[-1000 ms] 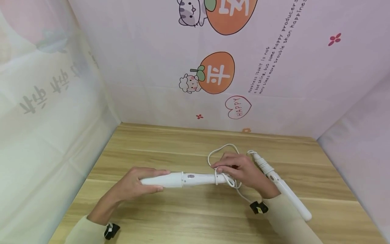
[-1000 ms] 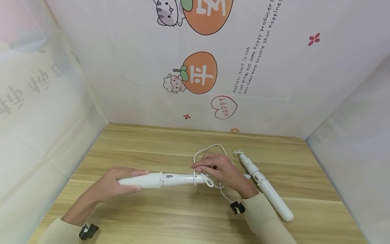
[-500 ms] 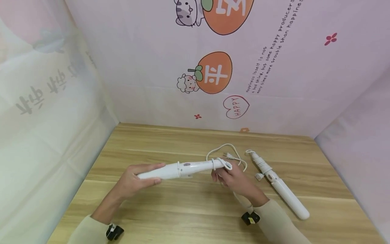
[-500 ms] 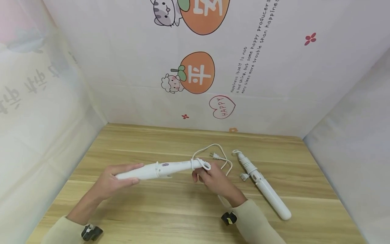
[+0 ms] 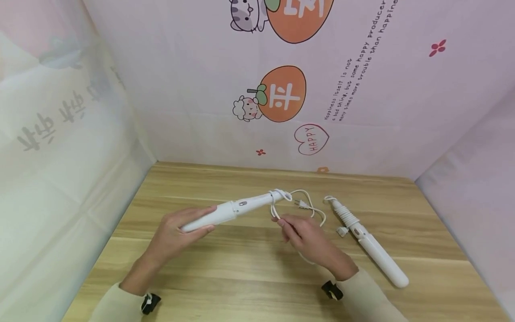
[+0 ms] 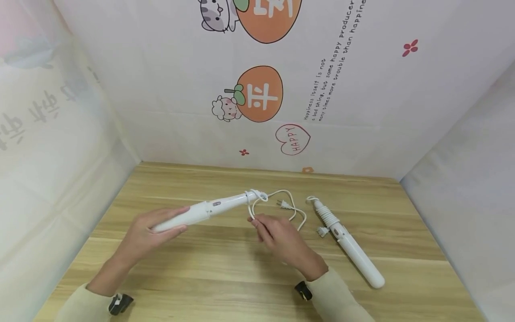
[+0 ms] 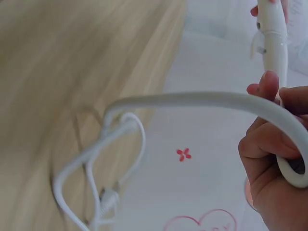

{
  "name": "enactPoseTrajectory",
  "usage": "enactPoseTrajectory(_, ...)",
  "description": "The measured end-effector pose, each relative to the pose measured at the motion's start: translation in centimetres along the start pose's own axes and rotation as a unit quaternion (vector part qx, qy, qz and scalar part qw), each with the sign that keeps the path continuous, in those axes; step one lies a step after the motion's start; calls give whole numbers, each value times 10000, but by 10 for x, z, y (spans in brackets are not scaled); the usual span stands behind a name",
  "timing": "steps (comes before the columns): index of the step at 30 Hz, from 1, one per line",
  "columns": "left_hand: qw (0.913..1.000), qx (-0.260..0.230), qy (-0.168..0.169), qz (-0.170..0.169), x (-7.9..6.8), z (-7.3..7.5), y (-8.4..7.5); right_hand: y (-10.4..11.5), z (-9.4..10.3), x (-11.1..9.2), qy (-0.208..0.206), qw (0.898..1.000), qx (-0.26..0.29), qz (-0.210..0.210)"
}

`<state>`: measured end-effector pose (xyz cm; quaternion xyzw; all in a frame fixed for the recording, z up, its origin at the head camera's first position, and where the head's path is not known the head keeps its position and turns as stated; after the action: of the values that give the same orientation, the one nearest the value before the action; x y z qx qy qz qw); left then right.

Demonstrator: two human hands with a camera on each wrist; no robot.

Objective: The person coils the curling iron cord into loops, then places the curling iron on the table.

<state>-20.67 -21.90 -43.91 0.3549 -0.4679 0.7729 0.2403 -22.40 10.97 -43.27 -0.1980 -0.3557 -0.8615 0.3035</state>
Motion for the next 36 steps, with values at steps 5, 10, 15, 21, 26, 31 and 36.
enactPoseTrajectory(5, 9981, 263, -16, -561, 1, 1, -1, 4, 8, 3, 14, 9973, -427, 589)
enactPoseTrajectory(10, 9937, 365, 308, -1012, 1, 1, -5, 4, 12, 5, -248, 9849, -785, 1523)
enactPoseTrajectory(15, 9888, 479, 707, -1228, 0, 1, -10, 5, 17, 8, -780, 9588, -1110, 2495)
enactPoseTrajectory(21, 9886, 180, 1209, -884, -4, 2, -13, 2, 21, 13, -847, 9479, -1121, 2861)
enactPoseTrajectory(26, 9871, -212, 1513, -480, -8, 3, -13, -5, 23, 14, -475, 9612, -859, 2579)
enactPoseTrajectory(31, 9806, -757, 1803, 107, -10, 3, -10, -9, 23, 13, 61, 9735, -618, 2200)
enactPoseTrajectory(36, 9662, -1305, 1976, 1024, -10, 2, -9, -15, 25, 16, 429, 9836, 206, 1742)
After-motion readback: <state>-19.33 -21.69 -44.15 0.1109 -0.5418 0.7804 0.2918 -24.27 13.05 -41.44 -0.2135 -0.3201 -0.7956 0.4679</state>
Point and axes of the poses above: each hand's wrist, its own x-axis towards the middle knuckle, its own z-axis out of the back of the hand, y = z × x, the point moved 4 cm from there along x, towards the middle knuckle, and after that the axes turned 15 degrees about -y, right-handed, at the moved point
